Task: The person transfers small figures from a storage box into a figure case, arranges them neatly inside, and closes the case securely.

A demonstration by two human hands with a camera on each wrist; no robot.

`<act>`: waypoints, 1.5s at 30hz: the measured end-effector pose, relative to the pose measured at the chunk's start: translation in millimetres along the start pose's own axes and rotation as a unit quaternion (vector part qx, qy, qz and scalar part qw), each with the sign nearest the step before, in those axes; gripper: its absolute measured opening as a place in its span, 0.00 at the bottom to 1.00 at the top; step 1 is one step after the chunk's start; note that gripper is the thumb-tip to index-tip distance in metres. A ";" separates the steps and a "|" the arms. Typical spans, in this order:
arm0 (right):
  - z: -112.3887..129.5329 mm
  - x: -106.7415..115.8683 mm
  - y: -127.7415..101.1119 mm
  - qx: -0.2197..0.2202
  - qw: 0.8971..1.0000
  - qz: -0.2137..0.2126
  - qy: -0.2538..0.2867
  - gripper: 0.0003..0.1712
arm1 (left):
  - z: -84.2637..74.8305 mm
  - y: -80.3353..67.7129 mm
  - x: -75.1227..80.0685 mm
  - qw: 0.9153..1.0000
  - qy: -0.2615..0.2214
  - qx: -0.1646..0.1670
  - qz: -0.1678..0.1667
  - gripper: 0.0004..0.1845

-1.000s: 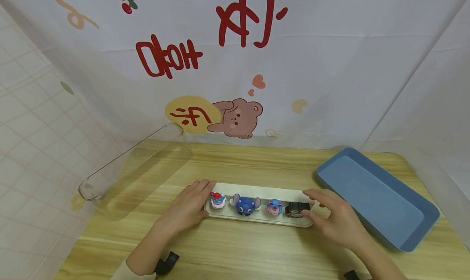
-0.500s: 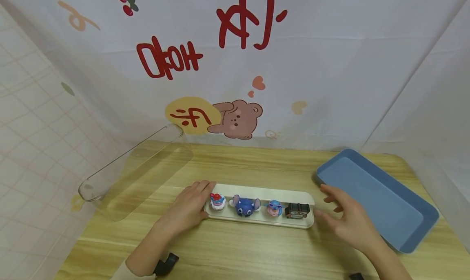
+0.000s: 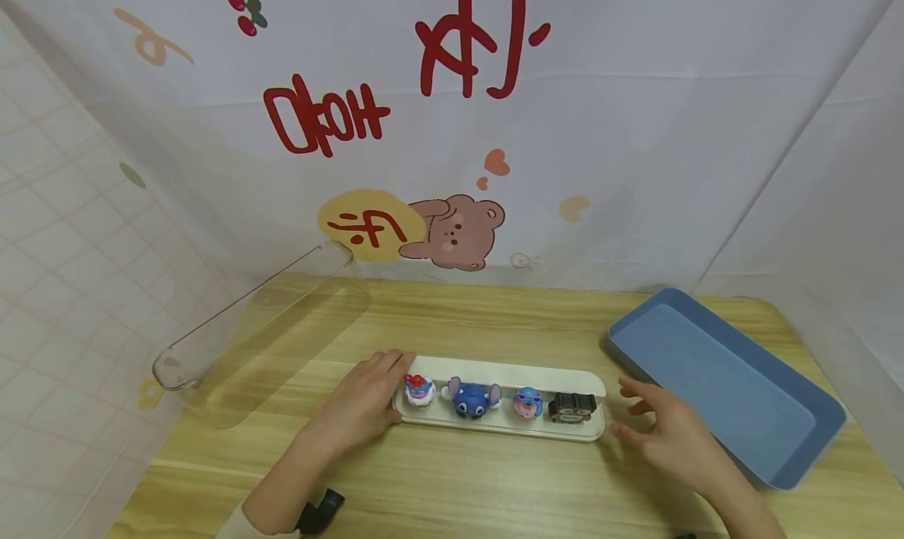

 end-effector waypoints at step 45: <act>-7.8 -30.6 1.7 -0.049 0.994 0.095 -0.024 0.33 | 11.8 -5.4 20.1 0.998 -0.037 0.040 -0.014 0.47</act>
Point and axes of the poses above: each hand's wrist, its own y-axis towards the middle knuckle, its own x-axis out of the back of the hand, z = x × y, the point moved 6 cm from there along y, towards the middle knuckle, and after that the axes turned 3 degrees about -z, right-handed, at the moved point
